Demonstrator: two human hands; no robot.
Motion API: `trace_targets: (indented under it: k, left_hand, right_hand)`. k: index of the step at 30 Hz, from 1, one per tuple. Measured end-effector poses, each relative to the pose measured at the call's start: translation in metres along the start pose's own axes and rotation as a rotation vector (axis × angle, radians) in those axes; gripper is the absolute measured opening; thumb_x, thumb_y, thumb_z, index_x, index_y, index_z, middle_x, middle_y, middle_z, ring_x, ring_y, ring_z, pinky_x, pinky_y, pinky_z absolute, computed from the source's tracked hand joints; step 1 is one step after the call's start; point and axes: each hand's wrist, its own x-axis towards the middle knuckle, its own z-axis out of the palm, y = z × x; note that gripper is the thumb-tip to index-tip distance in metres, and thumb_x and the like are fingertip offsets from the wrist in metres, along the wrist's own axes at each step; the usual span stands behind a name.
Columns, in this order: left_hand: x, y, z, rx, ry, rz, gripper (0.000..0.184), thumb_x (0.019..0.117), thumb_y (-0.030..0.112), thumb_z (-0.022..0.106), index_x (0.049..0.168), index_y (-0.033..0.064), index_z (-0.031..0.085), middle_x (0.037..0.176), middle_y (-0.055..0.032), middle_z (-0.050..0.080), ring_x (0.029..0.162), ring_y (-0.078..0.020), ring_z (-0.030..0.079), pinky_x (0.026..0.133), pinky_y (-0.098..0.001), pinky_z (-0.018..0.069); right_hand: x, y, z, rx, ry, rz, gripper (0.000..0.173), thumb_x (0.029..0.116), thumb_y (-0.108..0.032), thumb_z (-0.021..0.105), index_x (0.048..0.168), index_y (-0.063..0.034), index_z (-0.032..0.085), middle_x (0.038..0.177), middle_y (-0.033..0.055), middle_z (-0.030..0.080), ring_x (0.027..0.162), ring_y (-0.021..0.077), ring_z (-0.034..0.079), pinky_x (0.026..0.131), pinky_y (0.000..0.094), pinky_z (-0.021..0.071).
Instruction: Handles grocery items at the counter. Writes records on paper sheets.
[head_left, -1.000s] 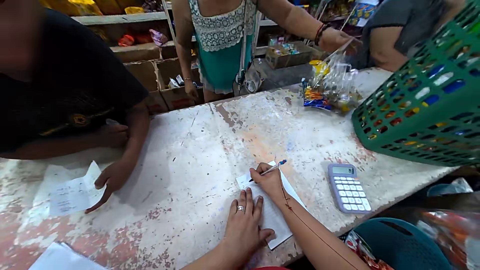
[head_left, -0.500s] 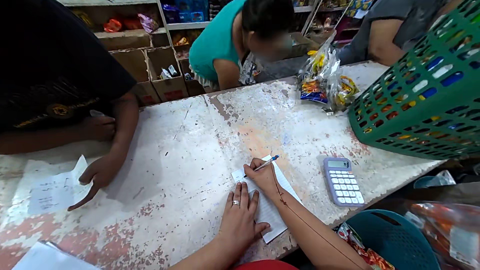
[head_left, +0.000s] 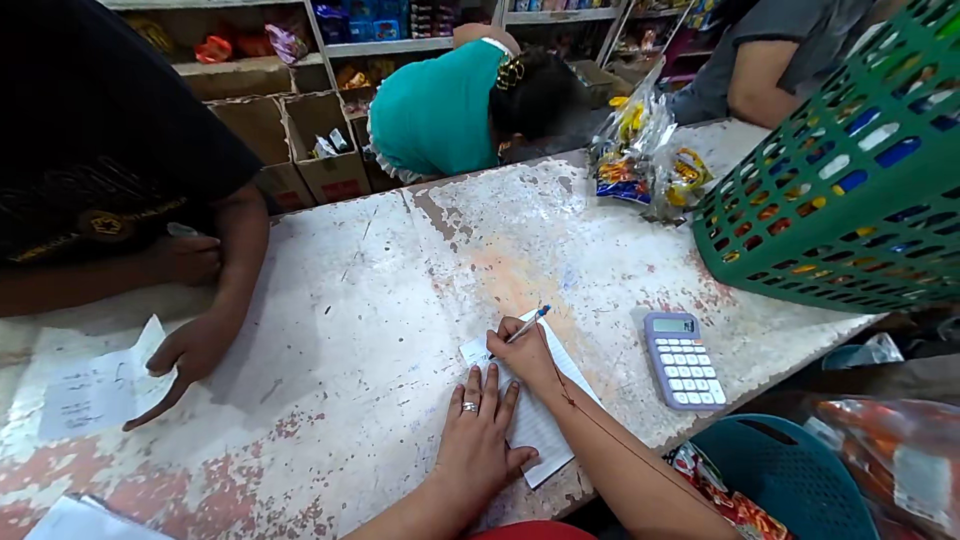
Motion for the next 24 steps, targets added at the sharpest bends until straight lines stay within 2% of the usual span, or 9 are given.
trace_targets:
  k: [3,6,10,14,16,19,24]
  left_hand:
    - [0.001,0.000,-0.004,-0.025,-0.025,0.000,0.093,0.0911,0.078,0.040,0.156,0.0121,0.043,0.164,-0.0232,0.031,0.149,-0.0471,0.033,0.113,-0.0639,0.0360]
    - [-0.001,0.000,-0.002,-0.008,-0.010,0.000,0.093,0.0910,0.079,0.038,0.156,0.0121,0.044,0.163,-0.0216,0.034,0.146,-0.0433,0.040,0.111,-0.0617,0.0386]
    - [-0.001,0.001,-0.001,0.022,0.011,0.006,0.094,0.0904,0.080,0.037,0.155,0.0115,0.045,0.162,-0.0220,0.037,0.143,-0.0419,0.045,0.108,-0.0595,0.0417]
    - [-0.001,0.001,-0.001,0.022,0.001,0.000,0.095,0.0897,0.080,0.037,0.155,0.0120,0.045,0.162,-0.0217,0.036,0.143,-0.0421,0.045,0.109,-0.0595,0.0410]
    - [-0.001,0.002,-0.001,0.013,-0.006,-0.002,0.095,0.0900,0.080,0.037,0.156,0.0117,0.044,0.163,-0.0221,0.035,0.144,-0.0422,0.044,0.109,-0.0602,0.0407]
    - [-0.001,0.001,-0.001,0.011,-0.028,0.004,0.094,0.0911,0.079,0.037,0.157,0.0112,0.042,0.163,-0.0229,0.032,0.144,-0.0426,0.042,0.109,-0.0608,0.0399]
    - [0.000,0.003,-0.004,0.019,-0.049,-0.004,0.095,0.0912,0.079,0.037,0.157,0.0109,0.041,0.165,-0.0230,0.030,0.146,-0.0424,0.040,0.110,-0.0607,0.0386]
  right_hand:
    - [0.002,-0.001,-0.001,0.030,0.029,0.017,0.030,0.0899,-0.015,0.066,0.063,-0.0129,0.052,0.056,-0.0088,0.046,0.052,-0.0018,0.044,0.052,0.0185,0.0373]
    - [0.000,0.001,0.002,0.015,0.032,-0.018,0.031,0.0883,-0.014,0.063,0.062,-0.0139,0.047,0.056,-0.0093,0.042,0.052,-0.0013,0.040,0.052,0.0189,0.0335]
    - [-0.003,-0.001,-0.002,-0.084,-0.035,-0.027,0.031,0.0899,-0.019,0.061,0.063,-0.0150,0.047,0.055,-0.0099,0.040,0.051,-0.0008,0.039,0.051,0.0205,0.0324]
    - [-0.004,0.003,-0.010,-0.053,-0.098,-0.004,0.035,0.0911,-0.029,0.071,0.065,-0.0140,0.052,0.056,-0.0113,0.043,0.052,-0.0027,0.039,0.053,0.0185,0.0325]
    - [-0.002,0.006,-0.011,0.038,-0.067,-0.018,0.035,0.0892,-0.026,0.075,0.066,-0.0133,0.053,0.057,-0.0120,0.046,0.052,-0.0049,0.042,0.053,0.0156,0.0347]
    - [0.000,0.007,-0.012,0.187,0.052,-0.022,0.031,0.0897,-0.013,0.075,0.066,-0.0104,0.055,0.056,-0.0086,0.055,0.051,-0.0034,0.053,0.053,0.0147,0.0462]
    - [0.003,0.011,-0.016,0.188,0.040,-0.001,0.032,0.0899,-0.011,0.072,0.064,-0.0119,0.054,0.055,-0.0083,0.054,0.050,-0.0022,0.053,0.053,0.0154,0.0469]
